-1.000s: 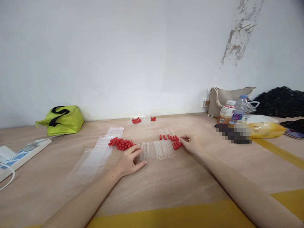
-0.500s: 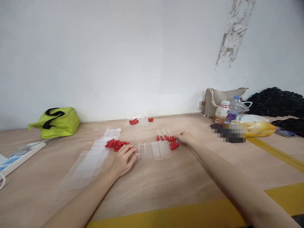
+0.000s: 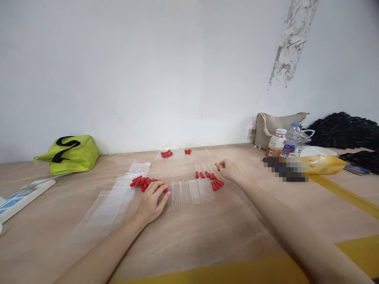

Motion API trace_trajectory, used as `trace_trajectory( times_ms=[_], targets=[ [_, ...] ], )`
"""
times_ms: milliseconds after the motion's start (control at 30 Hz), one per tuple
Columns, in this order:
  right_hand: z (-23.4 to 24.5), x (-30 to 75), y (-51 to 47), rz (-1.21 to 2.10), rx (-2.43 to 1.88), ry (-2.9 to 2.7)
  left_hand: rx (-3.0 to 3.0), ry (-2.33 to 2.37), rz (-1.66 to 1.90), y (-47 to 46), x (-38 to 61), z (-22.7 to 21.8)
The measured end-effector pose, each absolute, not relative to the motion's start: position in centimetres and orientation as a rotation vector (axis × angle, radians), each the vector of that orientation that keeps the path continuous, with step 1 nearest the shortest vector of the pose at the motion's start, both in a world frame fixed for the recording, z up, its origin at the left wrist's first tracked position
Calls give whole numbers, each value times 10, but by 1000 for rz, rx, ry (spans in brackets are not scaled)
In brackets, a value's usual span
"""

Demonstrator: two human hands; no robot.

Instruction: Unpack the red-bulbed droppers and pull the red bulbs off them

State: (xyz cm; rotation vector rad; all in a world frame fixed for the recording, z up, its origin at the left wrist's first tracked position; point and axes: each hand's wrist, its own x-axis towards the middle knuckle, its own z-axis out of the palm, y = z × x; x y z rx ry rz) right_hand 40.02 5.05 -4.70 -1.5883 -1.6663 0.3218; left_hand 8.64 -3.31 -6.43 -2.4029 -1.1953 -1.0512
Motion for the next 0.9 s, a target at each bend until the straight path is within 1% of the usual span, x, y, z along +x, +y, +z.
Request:
trace_trajectory(
  times_ms=[67,133,200,300,433,533,900],
  targets=[
    [-49,391,29,227,-1504,-1705,-2350,-1246,-1079,-34,88,-64],
    [-55,378,7,-66,-1287,-1853,-2311,-1267,-1098,-35,91,-63],
    [-64,364,-11,-253,-1154,-1940,-2316,-1227,-1076,-38,94,-63],
    [-76,348,-30,-418,-968,-2007,-2356,-1093,-993,-41,101,-62],
    [-82,338,-37,-464,-849,-2083,-2391,-943,-872,-43,110,-65],
    [-81,336,-38,-448,-794,-2106,-2379,-900,-860,-44,116,-67],
    [-82,340,-42,-442,-819,-2127,-2352,-882,-821,-54,117,-63]
  ],
)
